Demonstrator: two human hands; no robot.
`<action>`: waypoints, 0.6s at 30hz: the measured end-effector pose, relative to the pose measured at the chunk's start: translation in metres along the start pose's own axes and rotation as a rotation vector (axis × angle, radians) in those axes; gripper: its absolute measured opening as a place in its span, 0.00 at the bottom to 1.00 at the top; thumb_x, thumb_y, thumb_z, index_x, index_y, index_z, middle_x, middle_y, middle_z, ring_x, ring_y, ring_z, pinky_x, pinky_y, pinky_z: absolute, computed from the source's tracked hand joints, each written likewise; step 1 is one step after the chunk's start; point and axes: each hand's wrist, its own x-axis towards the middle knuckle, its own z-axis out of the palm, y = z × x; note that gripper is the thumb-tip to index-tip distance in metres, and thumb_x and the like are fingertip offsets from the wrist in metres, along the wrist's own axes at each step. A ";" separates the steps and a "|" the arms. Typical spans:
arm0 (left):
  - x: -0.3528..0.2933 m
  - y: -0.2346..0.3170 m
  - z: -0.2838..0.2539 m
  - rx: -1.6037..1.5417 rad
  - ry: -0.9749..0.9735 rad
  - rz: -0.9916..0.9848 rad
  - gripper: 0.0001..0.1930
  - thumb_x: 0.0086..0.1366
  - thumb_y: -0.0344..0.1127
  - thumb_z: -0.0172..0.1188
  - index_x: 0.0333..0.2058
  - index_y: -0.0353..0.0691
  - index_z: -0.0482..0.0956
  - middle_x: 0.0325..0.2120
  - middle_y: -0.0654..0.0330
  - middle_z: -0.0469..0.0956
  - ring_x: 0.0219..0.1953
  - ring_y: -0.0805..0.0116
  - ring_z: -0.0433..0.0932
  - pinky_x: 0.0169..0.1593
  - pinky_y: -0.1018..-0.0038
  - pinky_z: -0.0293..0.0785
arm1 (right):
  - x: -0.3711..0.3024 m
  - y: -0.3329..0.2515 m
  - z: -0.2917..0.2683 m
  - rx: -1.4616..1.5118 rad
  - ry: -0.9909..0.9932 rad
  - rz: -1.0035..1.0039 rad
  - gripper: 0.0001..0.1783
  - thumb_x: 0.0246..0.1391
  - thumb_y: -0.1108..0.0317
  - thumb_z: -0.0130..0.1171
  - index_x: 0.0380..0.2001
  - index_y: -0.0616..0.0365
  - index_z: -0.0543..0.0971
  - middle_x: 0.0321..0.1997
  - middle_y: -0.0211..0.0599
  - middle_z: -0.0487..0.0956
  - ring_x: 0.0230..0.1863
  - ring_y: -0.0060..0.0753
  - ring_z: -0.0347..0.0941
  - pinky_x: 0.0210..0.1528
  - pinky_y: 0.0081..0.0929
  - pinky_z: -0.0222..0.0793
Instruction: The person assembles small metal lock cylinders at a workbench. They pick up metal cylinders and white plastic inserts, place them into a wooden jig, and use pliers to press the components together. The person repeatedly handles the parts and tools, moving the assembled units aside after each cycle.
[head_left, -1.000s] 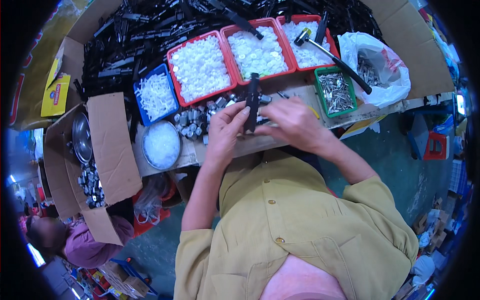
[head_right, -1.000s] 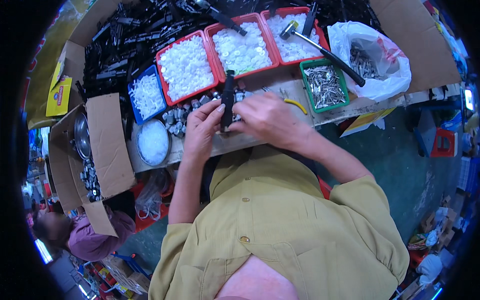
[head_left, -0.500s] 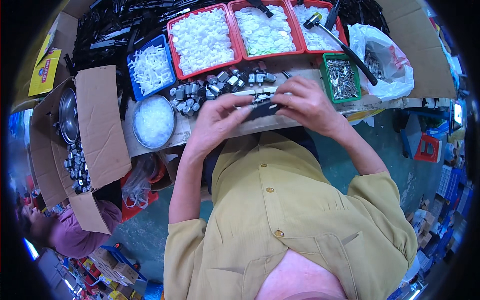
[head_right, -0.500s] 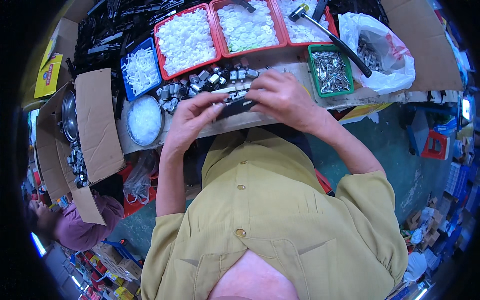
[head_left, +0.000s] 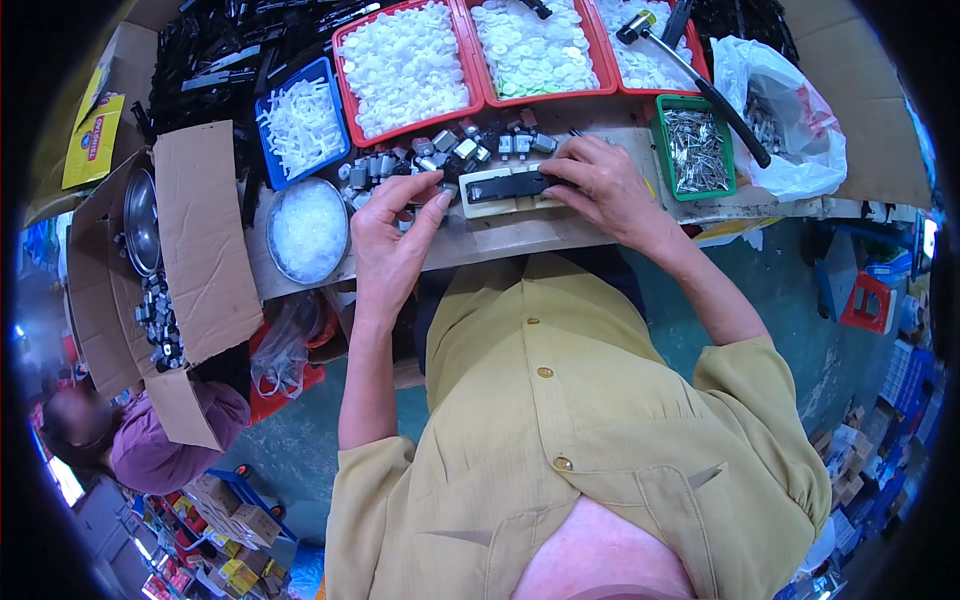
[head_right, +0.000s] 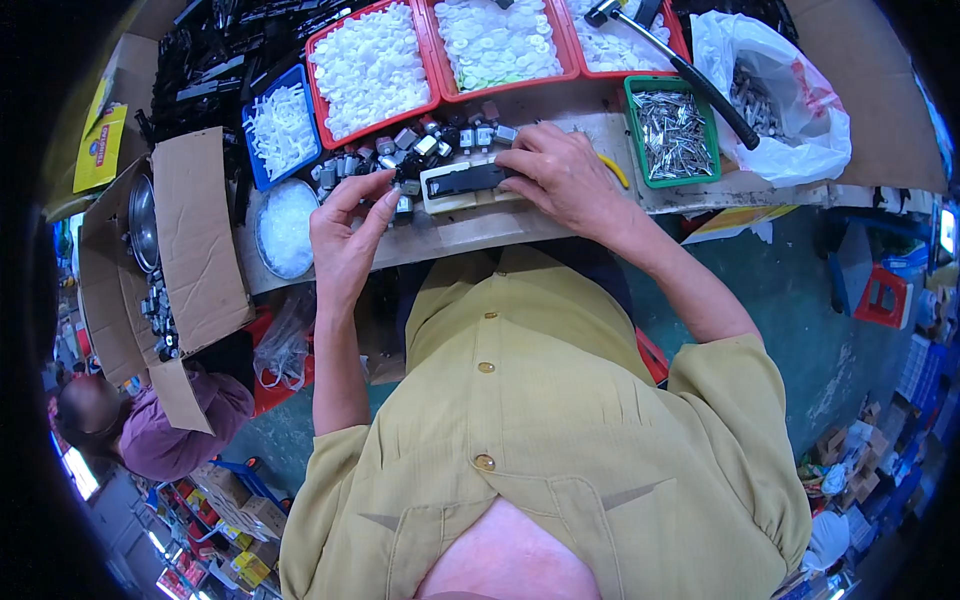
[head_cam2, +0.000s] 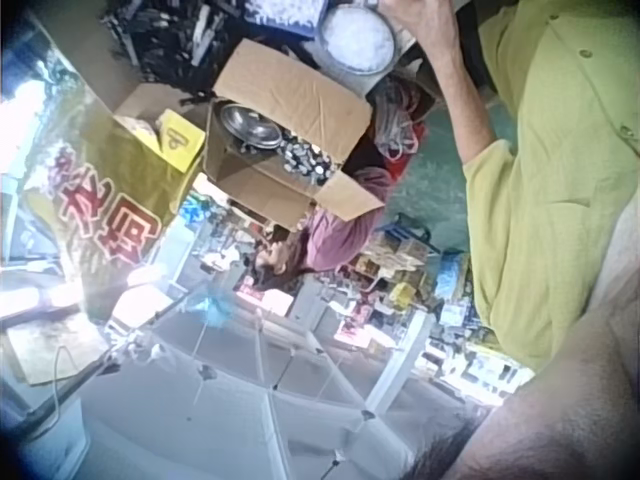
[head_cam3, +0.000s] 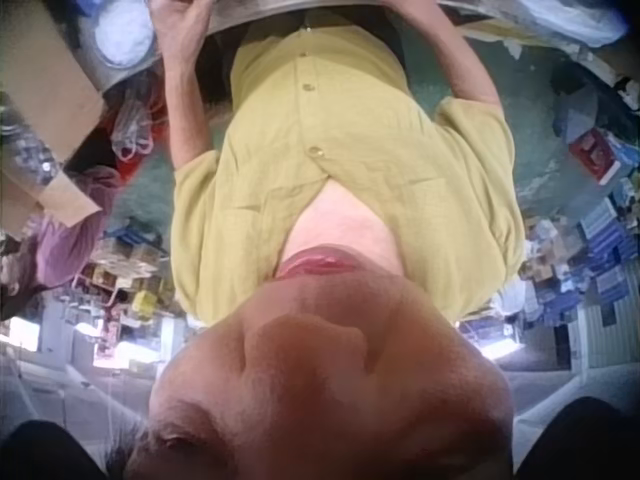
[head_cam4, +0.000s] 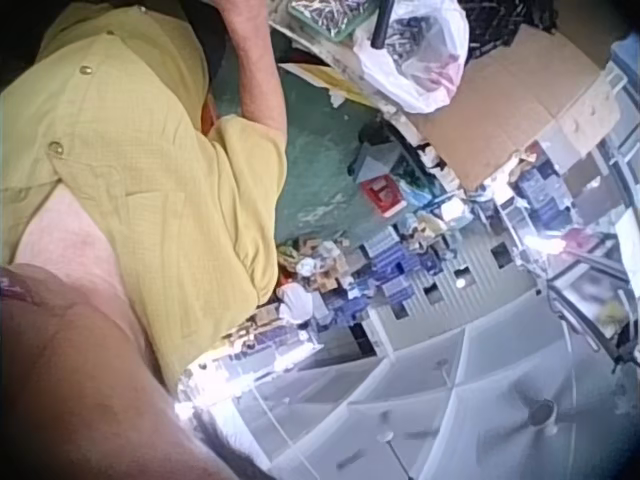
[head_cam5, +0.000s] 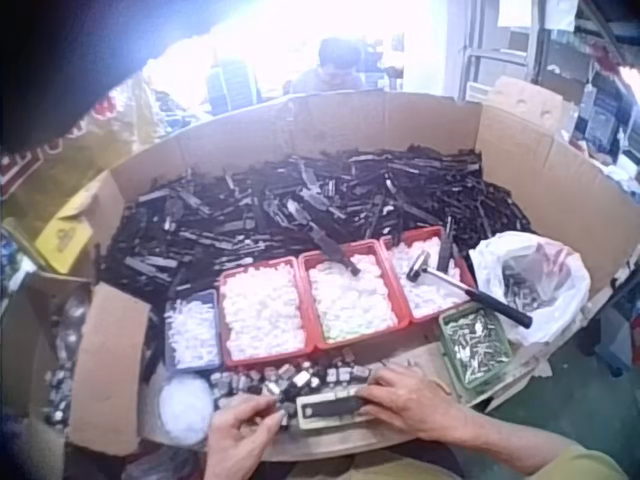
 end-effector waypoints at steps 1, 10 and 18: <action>0.000 0.001 0.001 0.019 0.000 0.002 0.12 0.60 0.28 0.66 0.43 0.32 0.83 0.32 0.61 0.80 0.33 0.75 0.77 0.36 0.77 0.70 | 0.001 0.001 0.001 -0.010 -0.003 0.003 0.16 0.50 0.64 0.67 0.43 0.56 0.81 0.39 0.34 0.76 0.43 0.39 0.73 0.43 0.37 0.66; 0.002 0.002 0.017 0.221 0.006 0.229 0.11 0.57 0.25 0.65 0.40 0.32 0.83 0.32 0.54 0.80 0.36 0.62 0.79 0.41 0.70 0.74 | 0.007 -0.006 -0.005 -0.084 -0.084 -0.027 0.15 0.50 0.63 0.66 0.41 0.55 0.80 0.39 0.34 0.75 0.44 0.39 0.72 0.43 0.38 0.66; 0.005 -0.003 0.037 0.452 -0.033 0.500 0.14 0.55 0.26 0.67 0.41 0.33 0.82 0.40 0.52 0.79 0.42 0.54 0.78 0.45 0.64 0.75 | 0.008 -0.003 -0.004 -0.090 -0.084 -0.055 0.14 0.49 0.65 0.66 0.39 0.59 0.81 0.37 0.36 0.75 0.43 0.41 0.72 0.43 0.39 0.66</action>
